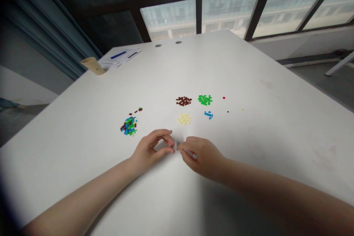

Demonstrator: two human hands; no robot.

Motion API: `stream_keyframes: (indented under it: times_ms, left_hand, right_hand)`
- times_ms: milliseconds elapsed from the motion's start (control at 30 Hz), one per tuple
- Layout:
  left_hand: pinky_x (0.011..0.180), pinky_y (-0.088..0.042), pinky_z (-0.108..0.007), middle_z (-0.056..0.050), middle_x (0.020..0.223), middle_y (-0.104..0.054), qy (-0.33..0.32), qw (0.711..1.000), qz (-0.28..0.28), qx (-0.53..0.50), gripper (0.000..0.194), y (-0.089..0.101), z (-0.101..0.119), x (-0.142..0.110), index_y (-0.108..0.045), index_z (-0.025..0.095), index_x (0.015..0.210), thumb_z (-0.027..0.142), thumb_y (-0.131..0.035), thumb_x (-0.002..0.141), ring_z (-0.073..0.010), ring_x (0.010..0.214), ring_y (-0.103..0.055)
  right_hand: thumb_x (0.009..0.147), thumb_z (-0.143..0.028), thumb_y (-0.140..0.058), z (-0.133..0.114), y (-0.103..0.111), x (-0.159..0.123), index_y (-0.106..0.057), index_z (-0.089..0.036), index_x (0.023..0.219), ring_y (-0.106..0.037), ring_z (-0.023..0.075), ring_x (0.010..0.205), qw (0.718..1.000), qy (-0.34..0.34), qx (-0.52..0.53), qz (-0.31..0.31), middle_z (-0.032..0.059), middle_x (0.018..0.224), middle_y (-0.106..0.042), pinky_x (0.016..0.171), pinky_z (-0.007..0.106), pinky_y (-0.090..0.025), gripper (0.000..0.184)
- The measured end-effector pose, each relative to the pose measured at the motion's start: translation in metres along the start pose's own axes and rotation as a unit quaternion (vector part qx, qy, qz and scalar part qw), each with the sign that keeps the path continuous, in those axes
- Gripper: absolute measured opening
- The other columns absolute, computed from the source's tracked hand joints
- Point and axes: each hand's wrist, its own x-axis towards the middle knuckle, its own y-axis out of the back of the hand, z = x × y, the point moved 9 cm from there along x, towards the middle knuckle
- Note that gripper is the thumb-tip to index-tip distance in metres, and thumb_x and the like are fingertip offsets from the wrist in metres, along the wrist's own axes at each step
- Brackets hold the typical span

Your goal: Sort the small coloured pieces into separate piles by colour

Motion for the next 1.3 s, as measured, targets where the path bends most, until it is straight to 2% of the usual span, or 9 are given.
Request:
stream_keyframes:
  times_ms: [167,367,533,600,733,900,1067,1167,1300]
  left_hand:
    - [0.073,-0.045,-0.027,-0.002,0.082,-0.064,-0.061,0.998,0.004,0.011,0.051,0.001,0.010,0.001,-0.039,0.024,0.118,0.018,-0.063,0.073,-0.0114,0.074,-0.058]
    - [0.075,-0.044,-0.028,-0.003,0.084,-0.065,-0.079,0.995,-0.003,0.057,0.053,0.001,0.014,0.000,-0.035,0.024,0.120,0.023,-0.062,0.074,-0.0124,0.074,-0.060]
    - [0.074,-0.040,-0.030,-0.001,0.082,-0.067,-0.178,0.967,-0.034,0.177,0.047,-0.006,0.031,-0.005,-0.038,0.027,0.117,0.023,-0.060,0.076,-0.0142,0.076,-0.061]
    - [0.072,-0.039,-0.030,-0.001,0.080,-0.068,-0.189,0.957,-0.059,0.210,0.039,-0.010,0.031,-0.007,-0.042,0.027,0.114,0.023,-0.057,0.078,-0.0144,0.075,-0.061]
    - [0.073,-0.038,-0.029,-0.001,0.081,-0.069,-0.188,0.949,-0.102,0.232,0.029,-0.017,0.026,-0.008,-0.049,0.027,0.110,0.024,-0.051,0.082,-0.0140,0.077,-0.061]
    - [0.076,-0.037,-0.028,-0.003,0.087,-0.068,-0.193,0.947,-0.105,0.235,0.032,-0.017,0.024,-0.008,-0.047,0.026,0.114,0.025,-0.051,0.082,-0.0141,0.081,-0.060]
    - [0.074,-0.037,-0.029,-0.005,0.081,-0.066,-0.149,0.952,-0.092,0.252,0.022,-0.009,0.015,0.002,-0.055,0.021,0.100,0.032,-0.050,0.082,-0.0158,0.078,-0.058]
    - [0.073,-0.037,-0.029,-0.005,0.077,-0.065,-0.118,0.957,-0.086,0.251,0.018,-0.002,0.007,0.009,-0.058,0.019,0.091,0.028,-0.044,0.085,-0.0154,0.075,-0.056]
    - [0.074,-0.039,-0.028,-0.005,0.079,-0.065,-0.068,0.970,-0.082,0.219,0.022,0.003,-0.002,0.015,-0.060,0.019,0.086,0.029,-0.040,0.086,-0.0152,0.076,-0.056]
  right_hand:
    - [0.077,-0.014,-0.046,0.001,0.002,0.000,-0.061,-0.018,0.080,-0.042,0.0094,0.056,1.000,-0.012,0.008,0.009,-0.0020,0.061,-0.047,0.055,0.022,-0.032,0.016]
    - [0.076,-0.020,-0.052,0.003,0.009,0.001,-0.063,-0.018,0.087,-0.038,0.0082,0.052,0.997,-0.025,0.049,0.045,-0.0042,0.056,-0.043,0.052,0.021,-0.031,0.015]
    - [0.076,-0.020,-0.053,0.005,0.002,0.002,-0.063,-0.017,0.074,-0.036,0.0070,0.050,0.993,-0.051,0.102,0.022,-0.0056,0.053,-0.037,0.049,0.020,-0.029,0.010]
    - [0.077,-0.020,-0.053,0.007,0.000,0.003,-0.061,-0.016,0.066,-0.035,0.0069,0.050,0.990,-0.061,0.123,0.010,-0.0056,0.053,-0.035,0.049,0.020,-0.029,0.014]
    - [0.076,-0.022,-0.054,0.010,-0.004,0.003,-0.062,-0.017,0.065,-0.034,0.0069,0.050,0.983,-0.077,0.164,0.003,-0.0056,0.052,-0.034,0.047,0.020,-0.028,0.014]
    - [0.074,-0.021,-0.055,0.018,-0.006,0.001,-0.063,-0.016,0.068,-0.032,0.0065,0.048,0.976,-0.104,0.193,0.004,-0.0060,0.052,-0.033,0.045,0.020,-0.026,0.011]
    - [0.074,-0.026,-0.054,0.024,-0.004,0.001,-0.064,-0.015,0.072,-0.028,0.0065,0.048,0.968,-0.135,0.209,0.006,-0.0067,0.051,-0.029,0.045,0.021,-0.024,0.014]
    - [0.073,-0.027,-0.054,0.023,0.007,0.006,-0.063,-0.014,0.071,-0.027,0.0068,0.047,0.967,-0.134,0.213,0.029,-0.0068,0.050,-0.027,0.045,0.022,-0.024,0.016]
    - [0.073,-0.035,-0.054,0.030,0.037,0.020,-0.064,-0.016,0.074,-0.028,0.0076,0.046,0.970,-0.152,0.174,0.078,-0.0060,0.049,-0.030,0.044,0.022,-0.025,0.021]
